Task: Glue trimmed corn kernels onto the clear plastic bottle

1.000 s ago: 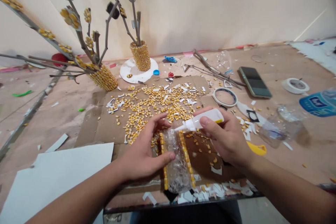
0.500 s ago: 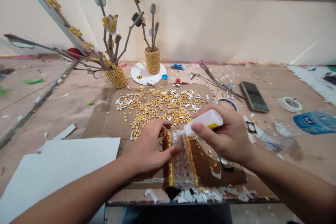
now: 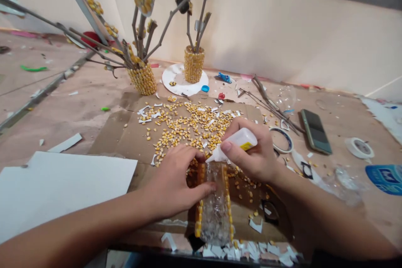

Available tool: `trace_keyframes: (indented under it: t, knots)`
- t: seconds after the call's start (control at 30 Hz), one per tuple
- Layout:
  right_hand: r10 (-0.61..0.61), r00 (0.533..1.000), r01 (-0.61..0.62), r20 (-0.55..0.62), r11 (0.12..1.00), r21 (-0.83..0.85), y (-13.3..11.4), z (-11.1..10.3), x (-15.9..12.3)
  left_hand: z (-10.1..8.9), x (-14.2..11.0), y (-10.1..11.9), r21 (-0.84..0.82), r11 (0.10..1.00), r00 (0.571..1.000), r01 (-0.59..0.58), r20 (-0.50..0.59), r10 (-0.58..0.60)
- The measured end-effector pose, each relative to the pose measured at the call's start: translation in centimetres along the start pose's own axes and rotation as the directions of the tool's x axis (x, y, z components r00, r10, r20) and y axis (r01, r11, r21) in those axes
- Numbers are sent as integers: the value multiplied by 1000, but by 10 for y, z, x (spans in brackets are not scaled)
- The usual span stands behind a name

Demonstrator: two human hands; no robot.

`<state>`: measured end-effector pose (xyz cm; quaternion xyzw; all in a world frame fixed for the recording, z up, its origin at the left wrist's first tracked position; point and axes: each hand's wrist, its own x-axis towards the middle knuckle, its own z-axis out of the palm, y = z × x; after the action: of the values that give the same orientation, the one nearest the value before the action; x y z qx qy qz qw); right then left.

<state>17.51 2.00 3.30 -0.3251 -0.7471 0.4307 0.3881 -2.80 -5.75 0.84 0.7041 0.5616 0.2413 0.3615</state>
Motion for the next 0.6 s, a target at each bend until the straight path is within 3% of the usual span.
trace_keyframes:
  t: [0.2, 0.6]
  knots:
    - [4, 999, 0, 33, 995, -100, 2, -6, -5, 4, 1, -3, -7, 1000, 999, 16, 45, -16]
    - [8, 998, 4, 59, 977, -213, 5, -2, -4, 8, -1, -7, -69, 998, 999, 1, 32, 2]
